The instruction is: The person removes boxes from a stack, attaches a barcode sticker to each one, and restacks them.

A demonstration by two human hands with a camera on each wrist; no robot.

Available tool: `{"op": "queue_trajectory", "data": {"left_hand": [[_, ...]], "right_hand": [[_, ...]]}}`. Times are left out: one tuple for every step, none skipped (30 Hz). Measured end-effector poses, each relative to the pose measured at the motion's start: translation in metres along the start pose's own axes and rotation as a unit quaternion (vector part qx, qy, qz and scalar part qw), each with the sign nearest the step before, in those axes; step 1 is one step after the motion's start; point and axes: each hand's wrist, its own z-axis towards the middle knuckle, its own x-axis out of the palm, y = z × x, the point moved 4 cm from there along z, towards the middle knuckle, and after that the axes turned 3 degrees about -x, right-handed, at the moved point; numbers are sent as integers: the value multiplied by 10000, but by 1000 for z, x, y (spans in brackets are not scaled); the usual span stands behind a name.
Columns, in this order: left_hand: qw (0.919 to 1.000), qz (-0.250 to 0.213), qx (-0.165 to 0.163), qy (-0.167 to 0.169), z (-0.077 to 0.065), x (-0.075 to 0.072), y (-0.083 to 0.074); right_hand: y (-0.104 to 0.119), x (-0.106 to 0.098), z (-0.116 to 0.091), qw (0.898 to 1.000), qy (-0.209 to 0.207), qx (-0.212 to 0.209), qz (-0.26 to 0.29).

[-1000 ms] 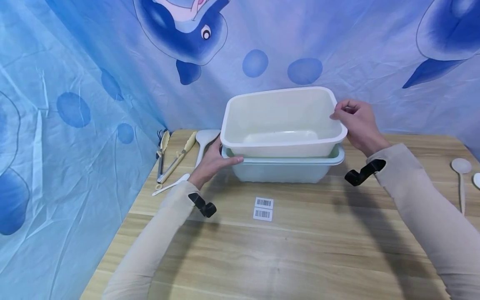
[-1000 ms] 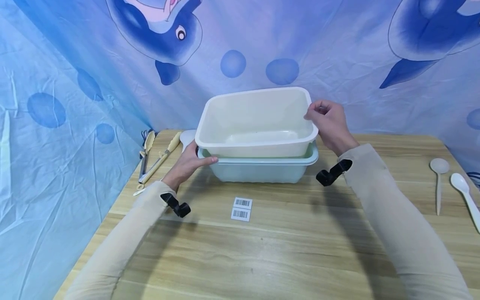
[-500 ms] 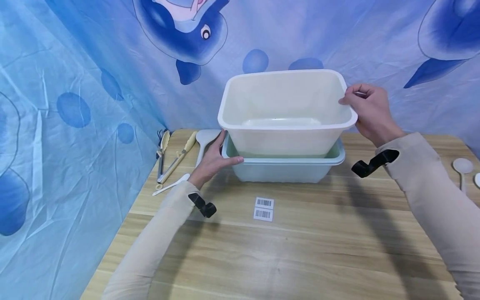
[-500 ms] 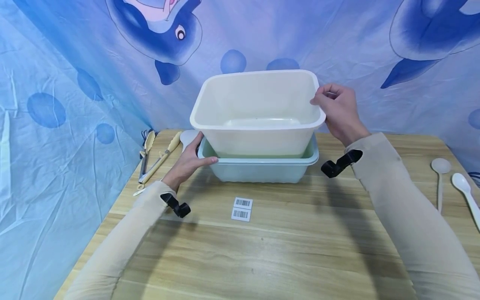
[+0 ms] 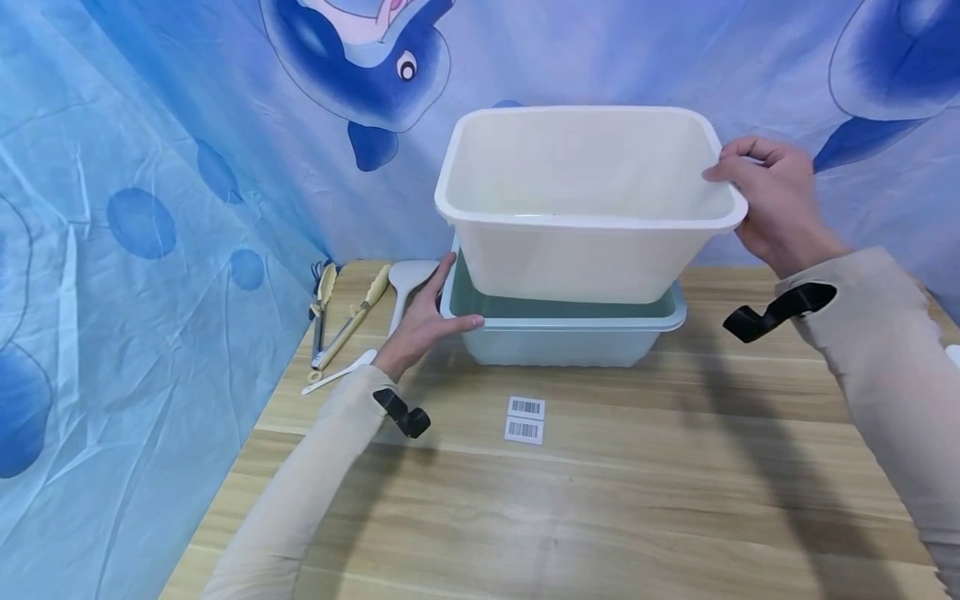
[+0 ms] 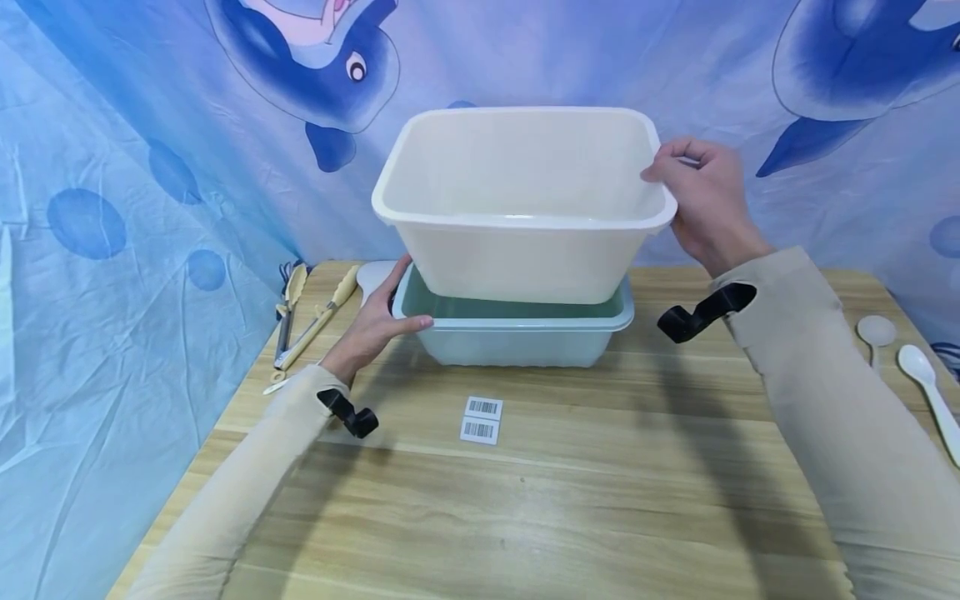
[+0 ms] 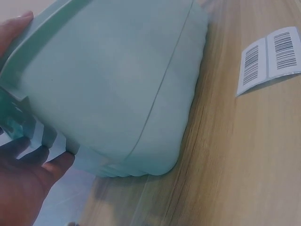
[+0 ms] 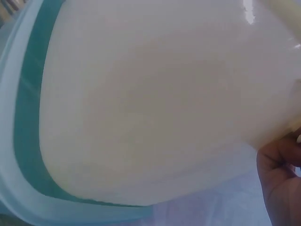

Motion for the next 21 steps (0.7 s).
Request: {"op": "queue_trajectory", "data": {"left_hand": [[10000, 0, -7, 6, 0, 0, 0], [10000, 4, -14, 2, 0, 0, 0], [10000, -6, -20, -6, 0, 0, -1], [10000, -10, -20, -4, 0, 0, -1], [10000, -14, -24, -8, 0, 0, -1], [10000, -30, -35, -17, 0, 0, -1], [10000, -50, -46, -25, 0, 0, -1], [10000, -66, -46, -38, 0, 0, -1], [9999, -80, -50, -38, 0, 0, -1], [9999, -72, -65, -36, 0, -1, -1], [9999, -70, -84, -42, 0, -1, -1], [9999, -67, -98, -45, -1, -1, -1], [9999, -60, -112, -48, -2, -1, -1], [9999, -68, -122, -49, -2, -1, -1], [9999, -89, -132, -45, -3, -2, -1], [9998, -114, -144, -54, -4, -2, -1], [9998, -147, -154, -55, -4, -3, -1], [9997, -184, -152, -64, -5, -4, -1], [9996, -210, -147, -80, -5, -5, -1], [9996, -226, -138, -93, -6, -6, -1], [9996, -226, -128, -99, -7, -7, 0]], "right_hand": [[3, -1, 0, 10000, -49, -9, 63], [5, -3, 1, 9998, -96, -25, 156], [8, -5, 1, 9996, -127, -59, 256], [11, -7, 1, 9994, -138, -90, 314], [14, -9, 1, 9990, -146, -114, 397], [17, -11, 1, 9986, -147, -138, 481], [19, -14, 1, 9985, -137, -131, 512], [22, -17, 1, 9983, -112, -152, 555], [25, -21, 0, 9982, -105, -170, 560], [28, -25, -1, 9982, -100, -196, 555], [30, -29, -1, 9980, -101, -233, 574], [33, -33, -2, 9980, -97, -266, 557], [36, -38, -3, 9979, -87, -305, 559], [39, -43, -3, 9978, -60, -385, 528], [41, -48, -3, 9975, -41, -468, 522], [44, -53, -4, 9971, 1, -557, 521], [46, -58, -4, 9964, 12, -632, 569], [48, -63, -4, 9956, 4, -691, 625], [49, -69, -4, 9948, 3, -753, 687], [51, -74, -4, 9938, 10, -838, 736], [52, -79, -4, 9920, -13, -901, 882]]}}
